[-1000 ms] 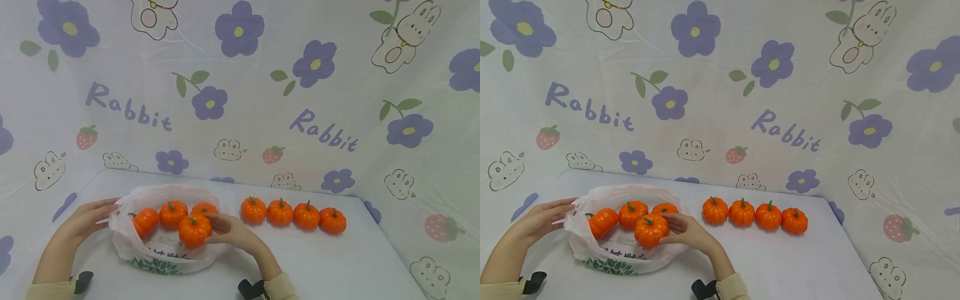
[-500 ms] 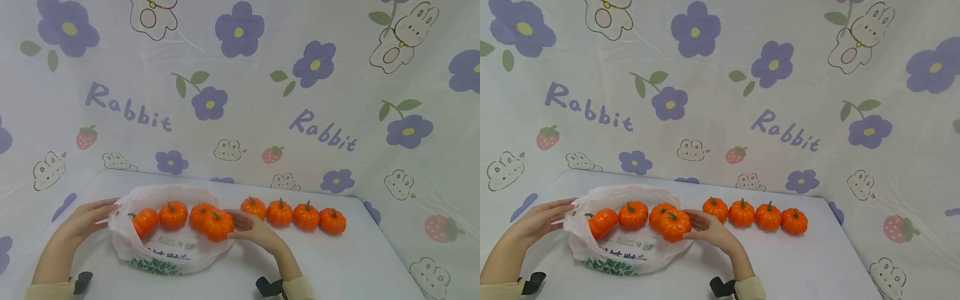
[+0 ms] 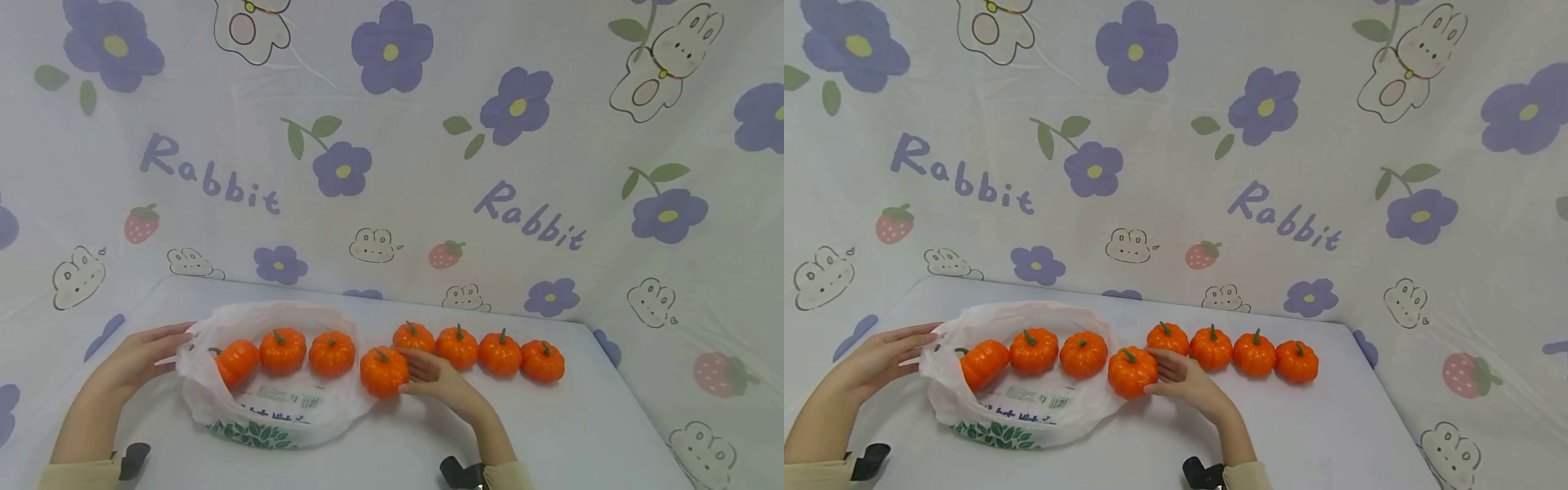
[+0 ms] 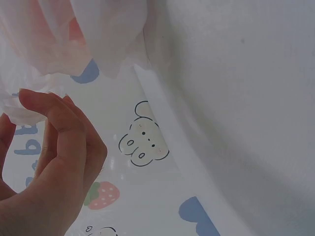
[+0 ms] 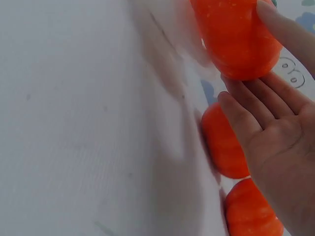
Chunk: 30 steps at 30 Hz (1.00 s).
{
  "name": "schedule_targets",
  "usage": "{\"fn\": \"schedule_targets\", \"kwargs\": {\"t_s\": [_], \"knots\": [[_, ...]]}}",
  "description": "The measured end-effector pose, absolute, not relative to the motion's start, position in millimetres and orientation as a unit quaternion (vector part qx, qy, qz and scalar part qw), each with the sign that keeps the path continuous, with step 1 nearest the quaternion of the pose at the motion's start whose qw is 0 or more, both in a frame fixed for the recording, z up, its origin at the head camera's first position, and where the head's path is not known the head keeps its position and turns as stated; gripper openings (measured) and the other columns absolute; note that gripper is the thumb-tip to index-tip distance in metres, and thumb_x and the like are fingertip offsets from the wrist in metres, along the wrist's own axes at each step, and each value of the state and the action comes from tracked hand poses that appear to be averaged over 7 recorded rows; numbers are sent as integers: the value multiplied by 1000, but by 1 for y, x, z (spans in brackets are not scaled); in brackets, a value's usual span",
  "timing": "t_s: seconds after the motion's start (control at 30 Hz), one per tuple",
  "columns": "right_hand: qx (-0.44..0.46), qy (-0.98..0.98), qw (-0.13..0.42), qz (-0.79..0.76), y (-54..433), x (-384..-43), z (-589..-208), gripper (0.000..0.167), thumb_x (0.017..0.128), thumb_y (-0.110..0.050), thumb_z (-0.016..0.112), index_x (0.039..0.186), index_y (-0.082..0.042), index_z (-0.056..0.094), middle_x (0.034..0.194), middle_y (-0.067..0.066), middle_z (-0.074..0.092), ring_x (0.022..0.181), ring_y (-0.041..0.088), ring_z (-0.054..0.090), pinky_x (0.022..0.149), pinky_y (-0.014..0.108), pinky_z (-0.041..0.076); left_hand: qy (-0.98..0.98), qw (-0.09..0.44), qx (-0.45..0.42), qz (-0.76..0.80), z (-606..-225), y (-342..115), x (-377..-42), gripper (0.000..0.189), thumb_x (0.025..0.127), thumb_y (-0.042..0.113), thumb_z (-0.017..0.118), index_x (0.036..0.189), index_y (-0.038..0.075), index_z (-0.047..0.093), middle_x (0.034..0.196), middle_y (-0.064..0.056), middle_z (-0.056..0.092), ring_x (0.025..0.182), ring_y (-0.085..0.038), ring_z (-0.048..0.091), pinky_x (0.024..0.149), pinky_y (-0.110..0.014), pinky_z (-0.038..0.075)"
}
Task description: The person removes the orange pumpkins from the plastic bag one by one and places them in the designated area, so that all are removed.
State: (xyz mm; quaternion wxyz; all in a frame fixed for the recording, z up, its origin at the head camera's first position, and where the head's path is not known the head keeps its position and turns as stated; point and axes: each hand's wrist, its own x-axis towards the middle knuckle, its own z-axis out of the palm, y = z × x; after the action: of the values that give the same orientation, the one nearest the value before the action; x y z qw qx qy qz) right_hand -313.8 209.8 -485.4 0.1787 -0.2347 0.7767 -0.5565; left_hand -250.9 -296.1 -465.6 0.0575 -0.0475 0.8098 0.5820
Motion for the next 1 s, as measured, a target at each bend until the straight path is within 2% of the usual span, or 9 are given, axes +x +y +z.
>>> {"fn": "schedule_targets", "kwargs": {"t_s": [0.27, 0.4, 0.5, 0.6, 0.7, 0.83, 0.93, 1.0], "knots": [[-206, 794, 175, -545, 223, -314, -493, 64, 87, -27, 74, 145, -21, 46, 152, 5, 46, 140, 30, 44, 116, 47, 37, 805, 54, -40, 589, -466, -299, -251, 75, 95, 49, 56, 151, 5, 33, 157, -19, 31, 101, 9, 52, 102, -41, 52], [-195, 800, 170, -542, 230, -314, -497, 64, 87, -28, 73, 145, -21, 46, 152, 6, 46, 140, 31, 44, 115, 47, 37, 804, 51, -35, 591, -465, -300, -251, 73, 96, 47, 57, 150, 5, 35, 152, -12, 41, 100, 11, 53, 100, -39, 53], [-190, 801, 168, -543, 234, -314, -500, 64, 87, -29, 73, 145, -21, 46, 152, 8, 46, 140, 31, 44, 115, 47, 38, 804, 52, -35, 591, -464, -300, -251, 73, 96, 47, 56, 150, 5, 35, 153, -13, 40, 100, 11, 53, 101, -40, 53], [-185, 800, 166, -546, 237, -315, -504, 65, 87, -28, 73, 145, -18, 45, 152, 10, 45, 140, 33, 44, 115, 47, 38, 805, 55, -38, 590, -464, -299, -250, 74, 96, 48, 56, 151, 5, 33, 157, -19, 31, 102, 10, 51, 103, -42, 51], [-173, 802, 162, -549, 240, -315, -506, 67, 86, -29, 74, 145, -18, 45, 153, 9, 44, 140, 32, 44, 115, 47, 38, 805, 58, -43, 589, -464, -298, -250, 75, 96, 49, 55, 152, 5, 32, 159, -21, 26, 108, 4, 50, 104, -43, 50], [-163, 803, 152, -553, 242, -316, -510, 69, 84, -28, 76, 145, -18, 45, 154, 8, 42, 140, 31, 43, 116, 46, 36, 806, 58, -45, 588, -465, -297, -250, 76, 96, 49, 54, 152, 5, 30, 159, -22, 25, 125, -16, 49, 105, -45, 49], [-163, 798, 141, -562, 242, -317, -512, 71, 84, -24, 76, 146, -15, 43, 155, 11, 41, 141, 32, 42, 116, 47, 34, 804, 57, -48, 589, -466, -296, -250, 77, 96, 50, 54, 152, 4, 29, 159, -23, 23, 137, -33, 40, 107, -47, 47], [-163, 796, 133, -567, 242, -318, -512, 73, 85, -22, 76, 148, -13, 41, 155, 13, 39, 142, 33, 41, 117, 47, 33, 804, 56, -49, 590, -466, -295, -250, 77, 96, 49, 54, 152, 4, 28, 160, -23, 23, 140, -38, 35, 107, -49, 46]]}}
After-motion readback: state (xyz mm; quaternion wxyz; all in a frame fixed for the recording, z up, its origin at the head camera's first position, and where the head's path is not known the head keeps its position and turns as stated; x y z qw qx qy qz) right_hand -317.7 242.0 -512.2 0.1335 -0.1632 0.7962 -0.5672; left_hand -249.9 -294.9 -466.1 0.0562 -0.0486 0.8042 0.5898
